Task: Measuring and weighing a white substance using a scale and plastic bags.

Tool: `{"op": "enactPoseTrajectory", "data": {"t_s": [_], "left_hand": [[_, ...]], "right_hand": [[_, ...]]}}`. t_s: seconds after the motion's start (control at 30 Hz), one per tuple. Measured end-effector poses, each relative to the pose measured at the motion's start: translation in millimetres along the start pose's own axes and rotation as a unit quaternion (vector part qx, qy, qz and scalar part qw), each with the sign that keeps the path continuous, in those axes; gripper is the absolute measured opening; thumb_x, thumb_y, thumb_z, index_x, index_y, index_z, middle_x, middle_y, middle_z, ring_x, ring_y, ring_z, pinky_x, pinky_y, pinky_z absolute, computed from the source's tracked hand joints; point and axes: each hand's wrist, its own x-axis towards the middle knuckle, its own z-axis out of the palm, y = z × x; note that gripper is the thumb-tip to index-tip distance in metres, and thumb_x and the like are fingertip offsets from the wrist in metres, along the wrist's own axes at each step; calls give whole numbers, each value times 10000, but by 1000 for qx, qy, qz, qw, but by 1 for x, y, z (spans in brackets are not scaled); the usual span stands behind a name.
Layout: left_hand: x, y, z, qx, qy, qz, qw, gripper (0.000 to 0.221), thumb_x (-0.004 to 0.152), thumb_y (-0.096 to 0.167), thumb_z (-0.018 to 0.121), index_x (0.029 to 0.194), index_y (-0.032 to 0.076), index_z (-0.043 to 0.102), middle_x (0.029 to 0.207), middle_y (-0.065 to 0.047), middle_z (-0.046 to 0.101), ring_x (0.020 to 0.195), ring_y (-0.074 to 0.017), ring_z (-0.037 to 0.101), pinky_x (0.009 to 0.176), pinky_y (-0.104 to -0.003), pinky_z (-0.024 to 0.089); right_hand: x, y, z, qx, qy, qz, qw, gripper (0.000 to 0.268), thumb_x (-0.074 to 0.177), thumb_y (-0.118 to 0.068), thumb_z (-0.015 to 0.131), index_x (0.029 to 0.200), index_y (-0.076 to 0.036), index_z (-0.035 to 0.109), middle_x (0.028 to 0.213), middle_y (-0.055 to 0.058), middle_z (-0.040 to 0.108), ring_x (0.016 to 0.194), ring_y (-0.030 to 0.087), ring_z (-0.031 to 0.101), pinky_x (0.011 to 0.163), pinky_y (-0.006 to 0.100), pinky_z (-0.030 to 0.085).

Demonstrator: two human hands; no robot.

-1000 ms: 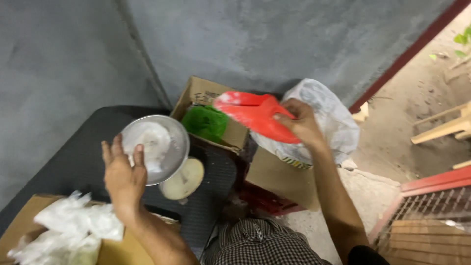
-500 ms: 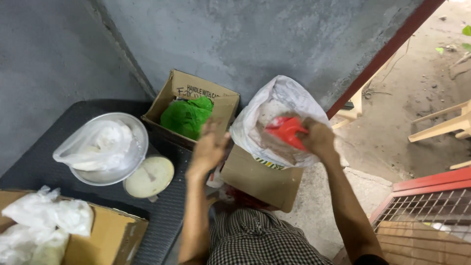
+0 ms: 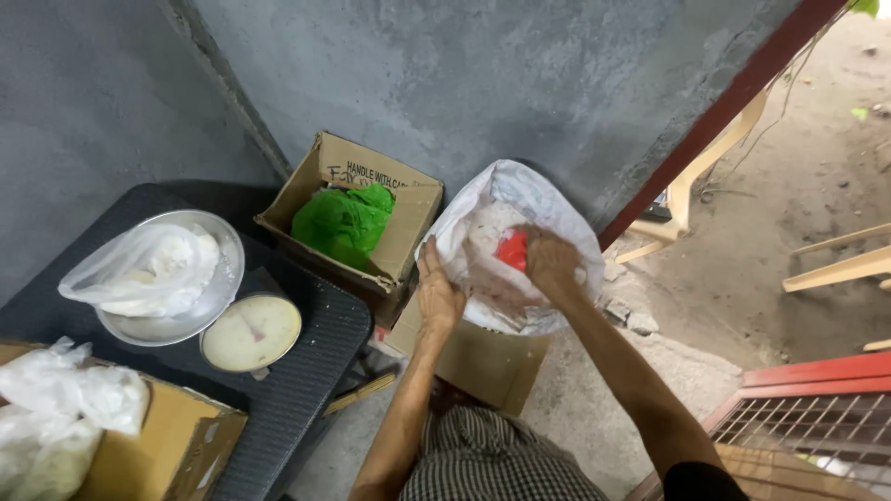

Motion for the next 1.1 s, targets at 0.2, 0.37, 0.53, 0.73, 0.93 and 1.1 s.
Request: {"op": "enactPoseTrajectory", "data": {"t_s": [0.2,0.37,0.53,0.73,0.93,1.1], "left_hand": [[21,-30,17,-72,54,69,994,939,794,-27,710,1576,-22,191,1479,-353,396,1295,-516,499,1070,-467,446],[37,-41,23,-83,53,3,995,785,791,12,724,1496,13,378,1341,-307,571,1239,-466,576,1043,-463,459],[30,-15,5,-147,2,-28,989,701,815,1,661,1479,28,438,1233,-287,663,1191,-418,638,1012,-437,497],[24,-19,-3,-183,-1,90,979,635,768,-73,589,1397,6,550,1212,-272,701,1191,-396,672,1013,-418,504],[20,-16,-10,-178,-8,28,984,669,767,-79,595,1427,-27,496,1209,-269,691,1182,-371,679,1006,-403,504],[18,-18,-7,-139,19,67,988,671,753,-85,601,1416,-31,512,1240,-307,665,1200,-425,645,1023,-435,501]], "right_hand": [[0,-8,7,-8,-1,-22,1000,329,865,-191,662,1161,-51,642,866,186,729,792,356,719,667,511,551],[9,-7,-5,1,39,-56,998,330,839,-162,660,1144,-38,636,864,188,725,784,365,713,654,514,547],[3,-4,-9,71,147,-44,986,334,751,-213,752,1046,-80,666,852,170,718,803,378,703,656,503,547],[1,-4,-25,68,94,-54,992,314,759,-198,741,1054,-112,676,874,142,718,831,349,712,703,472,560],[-1,-4,-42,-20,-149,-76,986,288,958,-180,648,1227,-261,713,1057,60,749,837,238,726,670,406,583],[-9,-41,-50,118,-234,-102,960,544,830,-230,716,1349,-364,625,1190,-18,721,827,237,703,671,358,593]]}}
